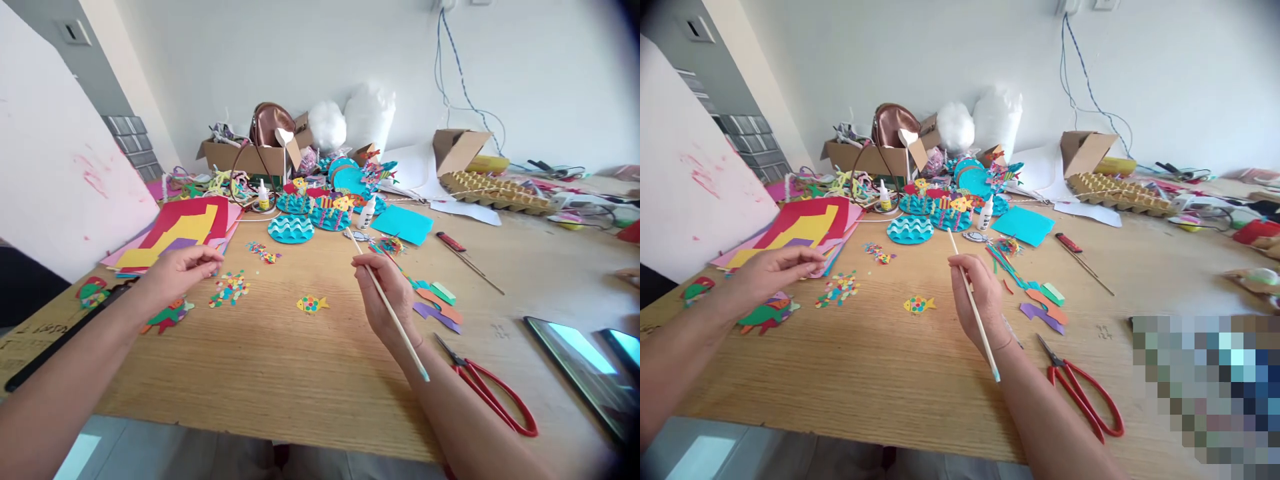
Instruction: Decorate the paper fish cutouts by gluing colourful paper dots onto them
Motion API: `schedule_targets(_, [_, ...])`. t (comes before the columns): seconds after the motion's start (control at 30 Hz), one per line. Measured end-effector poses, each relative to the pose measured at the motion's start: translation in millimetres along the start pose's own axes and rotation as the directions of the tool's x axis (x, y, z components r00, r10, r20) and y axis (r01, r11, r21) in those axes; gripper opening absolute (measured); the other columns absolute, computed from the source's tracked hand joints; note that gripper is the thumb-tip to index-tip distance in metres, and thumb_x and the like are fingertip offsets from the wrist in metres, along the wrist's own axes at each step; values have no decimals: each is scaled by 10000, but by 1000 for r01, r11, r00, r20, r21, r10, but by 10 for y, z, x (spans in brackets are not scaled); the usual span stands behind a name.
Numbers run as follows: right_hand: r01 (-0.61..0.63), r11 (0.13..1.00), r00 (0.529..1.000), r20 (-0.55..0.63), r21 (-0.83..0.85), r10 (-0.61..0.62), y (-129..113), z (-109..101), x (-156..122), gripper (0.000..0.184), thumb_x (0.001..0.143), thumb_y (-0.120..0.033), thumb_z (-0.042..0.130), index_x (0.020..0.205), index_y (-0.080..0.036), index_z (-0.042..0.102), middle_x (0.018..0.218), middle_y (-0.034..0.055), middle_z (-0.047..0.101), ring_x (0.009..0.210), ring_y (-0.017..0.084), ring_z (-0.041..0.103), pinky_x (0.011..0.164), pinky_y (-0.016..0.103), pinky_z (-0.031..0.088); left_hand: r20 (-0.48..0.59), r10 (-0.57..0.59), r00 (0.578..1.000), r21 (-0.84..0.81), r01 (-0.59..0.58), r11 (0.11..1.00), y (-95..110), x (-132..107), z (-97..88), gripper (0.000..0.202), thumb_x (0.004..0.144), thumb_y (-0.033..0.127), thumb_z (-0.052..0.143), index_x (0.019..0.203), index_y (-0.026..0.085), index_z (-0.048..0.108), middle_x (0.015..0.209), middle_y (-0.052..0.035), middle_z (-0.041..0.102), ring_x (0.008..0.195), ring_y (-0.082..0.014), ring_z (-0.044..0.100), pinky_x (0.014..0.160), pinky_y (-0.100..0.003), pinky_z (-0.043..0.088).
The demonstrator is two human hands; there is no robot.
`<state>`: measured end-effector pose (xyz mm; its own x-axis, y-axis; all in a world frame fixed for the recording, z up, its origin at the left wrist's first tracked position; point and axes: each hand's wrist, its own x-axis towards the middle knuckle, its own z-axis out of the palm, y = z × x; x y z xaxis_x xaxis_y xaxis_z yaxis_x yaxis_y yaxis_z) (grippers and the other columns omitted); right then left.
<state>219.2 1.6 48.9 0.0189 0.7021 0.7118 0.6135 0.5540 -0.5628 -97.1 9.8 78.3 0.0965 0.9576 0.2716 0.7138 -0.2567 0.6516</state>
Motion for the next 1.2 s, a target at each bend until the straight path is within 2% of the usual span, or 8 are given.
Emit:
schedule_targets(0.07, [0, 1000, 1000, 22, -4, 0, 11, 5, -3, 117, 832, -212, 441, 864, -214, 554, 812, 28, 615, 709, 147, 571, 607, 264, 448, 137, -30, 990, 15, 28, 999, -55, 25, 10, 325, 710, 453, 519, 841, 170, 611, 790, -42, 669, 740, -192, 624, 669, -291, 499])
schedule_targets(0.13, [5, 1000, 999, 37, -5, -5, 18, 7, -4, 117, 833, -219, 441, 856, -214, 556, 809, 28, 619, 714, 149, 576, 600, 261, 445, 230, -52, 972, 112, 26, 993, -86, 51, 22, 294, 717, 424, 507, 825, 172, 614, 764, -28, 659, 721, -180, 614, 657, -272, 476])
schedule_targets(0.23, [27, 999, 997, 68, -18, -26, 24, 7, 2, 113, 832, -219, 443, 847, -212, 555, 792, 27, 620, 702, 147, 579, 589, 254, 442, 314, -63, 947, 256, -20, 966, -89, 78, 40, 229, 719, 359, 505, 778, 172, 623, 694, -7, 633, 654, -155, 588, 600, -231, 434])
schedule_targets(0.4, [79, 996, 993, 95, -30, -75, 49, 17, 2, 115, 831, -218, 442, 842, -200, 555, 768, 29, 619, 686, 145, 581, 591, 251, 439, 426, 0, 905, 313, -147, 938, -138, 108, 77, 185, 749, 248, 472, 773, 168, 636, 704, 0, 624, 618, -123, 556, 559, -195, 373])
schedule_targets(0.5, [70, 997, 992, 108, -25, -67, 66, 23, -7, 115, 833, -225, 443, 846, -202, 555, 770, 28, 621, 686, 147, 580, 584, 250, 436, 440, 19, 898, 404, -217, 888, -274, 152, 84, 169, 732, 174, 468, 750, 168, 635, 723, -7, 632, 647, -130, 552, 568, -199, 354])
schedule_targets(0.63, [72, 997, 990, 126, -24, -68, 73, 20, -14, 114, 834, -228, 444, 854, -206, 555, 772, 28, 619, 679, 146, 577, 582, 251, 435, 422, 4, 907, 483, -228, 845, -416, 197, 87, 166, 715, 130, 465, 700, 169, 626, 693, -14, 633, 640, -141, 545, 562, -212, 335])
schedule_targets(1.0, [72, 997, 990, 127, -34, -67, 83, 19, -2, 118, 835, -224, 443, 847, -197, 557, 778, 28, 621, 684, 141, 577, 586, 242, 438, 437, 21, 899, 516, -269, 813, -486, 249, 276, 154, 700, 137, 493, 717, 195, 634, 694, 4, 628, 631, -135, 545, 566, -205, 340])
schedule_targets(1.2, [100, 995, 987, 130, -30, -95, 71, 15, -1, 113, 836, -218, 447, 852, -193, 557, 774, 26, 616, 682, 136, 574, 594, 236, 433, 457, 15, 889, 529, -285, 800, -402, 236, 295, 155, 715, 123, 483, 726, 187, 623, 705, -6, 633, 640, -145, 555, 570, -211, 348])
